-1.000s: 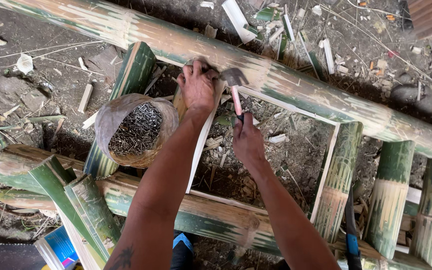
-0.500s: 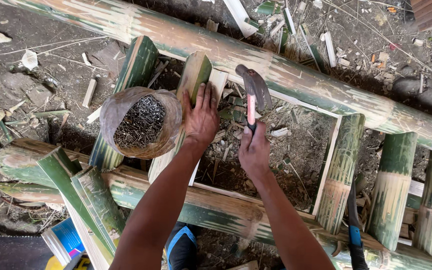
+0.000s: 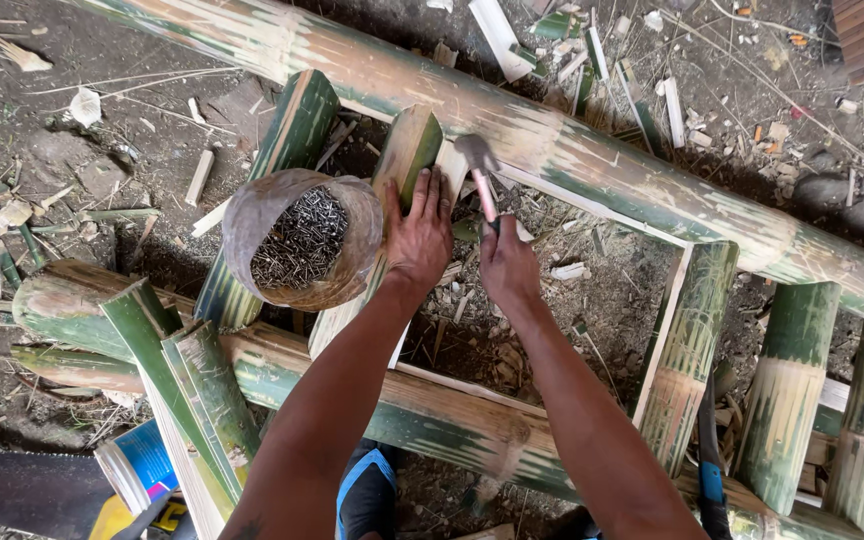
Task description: The person assembles a bamboo frame by nailing thin bamboo strips into place. They use a hammer to drive nails and a saw to trim excess material from the strips, working on a structure supported by larger bamboo poles.
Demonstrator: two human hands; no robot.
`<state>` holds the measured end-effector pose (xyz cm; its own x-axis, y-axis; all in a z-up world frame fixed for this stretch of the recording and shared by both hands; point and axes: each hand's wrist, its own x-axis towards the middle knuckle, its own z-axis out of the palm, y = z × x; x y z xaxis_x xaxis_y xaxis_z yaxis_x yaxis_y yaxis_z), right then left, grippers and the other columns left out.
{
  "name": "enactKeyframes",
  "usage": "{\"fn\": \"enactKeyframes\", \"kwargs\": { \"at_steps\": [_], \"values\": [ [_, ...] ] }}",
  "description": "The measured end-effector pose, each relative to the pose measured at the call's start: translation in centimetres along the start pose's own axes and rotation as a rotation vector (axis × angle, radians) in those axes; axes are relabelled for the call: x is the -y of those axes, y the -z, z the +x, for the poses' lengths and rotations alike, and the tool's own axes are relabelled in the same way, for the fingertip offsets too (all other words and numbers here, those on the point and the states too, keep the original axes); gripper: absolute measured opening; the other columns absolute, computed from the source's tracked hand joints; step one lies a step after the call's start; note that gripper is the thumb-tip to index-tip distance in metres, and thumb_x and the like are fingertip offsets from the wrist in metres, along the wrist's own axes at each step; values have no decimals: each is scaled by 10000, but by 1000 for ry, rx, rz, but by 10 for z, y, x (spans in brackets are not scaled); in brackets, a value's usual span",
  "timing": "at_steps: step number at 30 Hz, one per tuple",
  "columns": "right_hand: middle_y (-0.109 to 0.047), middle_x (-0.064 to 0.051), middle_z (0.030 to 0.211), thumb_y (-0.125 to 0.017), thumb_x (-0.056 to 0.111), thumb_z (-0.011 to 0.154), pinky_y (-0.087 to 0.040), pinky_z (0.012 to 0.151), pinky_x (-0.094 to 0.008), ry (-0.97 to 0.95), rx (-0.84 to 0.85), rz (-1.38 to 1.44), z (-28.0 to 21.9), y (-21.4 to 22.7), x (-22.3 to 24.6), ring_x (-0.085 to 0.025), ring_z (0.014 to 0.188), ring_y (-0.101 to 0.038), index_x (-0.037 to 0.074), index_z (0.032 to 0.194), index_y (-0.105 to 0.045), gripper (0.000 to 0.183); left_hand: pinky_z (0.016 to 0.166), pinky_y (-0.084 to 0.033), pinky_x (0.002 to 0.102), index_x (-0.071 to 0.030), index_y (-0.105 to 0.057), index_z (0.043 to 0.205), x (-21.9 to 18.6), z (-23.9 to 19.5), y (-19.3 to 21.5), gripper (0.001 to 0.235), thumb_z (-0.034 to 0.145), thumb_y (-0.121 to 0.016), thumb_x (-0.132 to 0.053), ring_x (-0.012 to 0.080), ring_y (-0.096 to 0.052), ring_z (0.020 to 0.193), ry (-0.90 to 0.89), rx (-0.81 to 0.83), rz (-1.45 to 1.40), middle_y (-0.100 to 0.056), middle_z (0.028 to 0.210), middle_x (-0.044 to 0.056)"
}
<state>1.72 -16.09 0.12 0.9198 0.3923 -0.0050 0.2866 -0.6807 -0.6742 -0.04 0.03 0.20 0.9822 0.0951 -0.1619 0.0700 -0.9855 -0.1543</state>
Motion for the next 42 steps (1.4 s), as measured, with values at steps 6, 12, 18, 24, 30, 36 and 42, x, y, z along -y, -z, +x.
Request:
{"fn": "enactKeyframes", "kwargs": {
  "at_steps": [6,12,18,24,30,36,42],
  "values": [
    [-677,-249,808,-363,88,1069,-486,301,-288,54,-106,123,1,4,12,-161,401,-617,-69,1198,-419,211,1194,-69,708,10,-135,1623,0,-1,-4,686,1001,-342,-193,300,-89,1570,-9,-1,-63,-130,1705,160],
    [-670,-179,756,-356,133,1139,-470,323,-273,220,-180,125,12,-1,21,-148,451,-600,-44,1173,-446,201,1203,-66,703,-11,-162,1610,1,3,-4,660,1007,-338,-211,295,-107,1577,3,-38,-100,-141,1710,148],
    [-563,-86,614,-354,186,1116,-378,262,-303,-78,62,1,12,-7,5,-121,338,-479,-42,1155,-490,268,1193,-49,705,3,-153,1620,-1,1,-8,672,1009,-326,-217,285,-106,1567,9,-39,-57,-141,1702,150],
    [-576,-92,621,-304,290,1093,-415,247,-308,-304,47,149,-12,-11,15,-110,359,-459,-5,1355,-429,413,1155,-315,603,-39,-378,1508,8,-31,40,645,875,-453,-143,323,-332,1474,31,-109,-276,-358,1595,160],
    [-532,-52,658,-327,421,1073,-559,379,-330,-397,123,441,-85,-38,41,-123,452,-511,43,1340,-475,486,609,-646,422,-70,-641,1240,84,-114,53,299,1050,-442,-184,309,-752,828,234,-75,-594,-670,1221,177],
    [-509,-46,628,-381,443,1107,-470,440,-361,-268,90,431,-113,-49,44,-147,476,-517,38,1088,-532,433,657,-628,395,21,-679,1169,146,-49,-28,379,892,-546,-201,312,-738,906,138,72,-27,-698,1180,216],
    [-504,-34,614,-381,435,1093,-464,437,-354,-292,65,423,-115,-23,39,-142,459,-503,44,1095,-520,415,755,-632,443,-89,-790,1007,145,-49,-35,299,1027,-507,-182,322,-757,933,282,-11,-309,-762,1029,176]
  ]
}}
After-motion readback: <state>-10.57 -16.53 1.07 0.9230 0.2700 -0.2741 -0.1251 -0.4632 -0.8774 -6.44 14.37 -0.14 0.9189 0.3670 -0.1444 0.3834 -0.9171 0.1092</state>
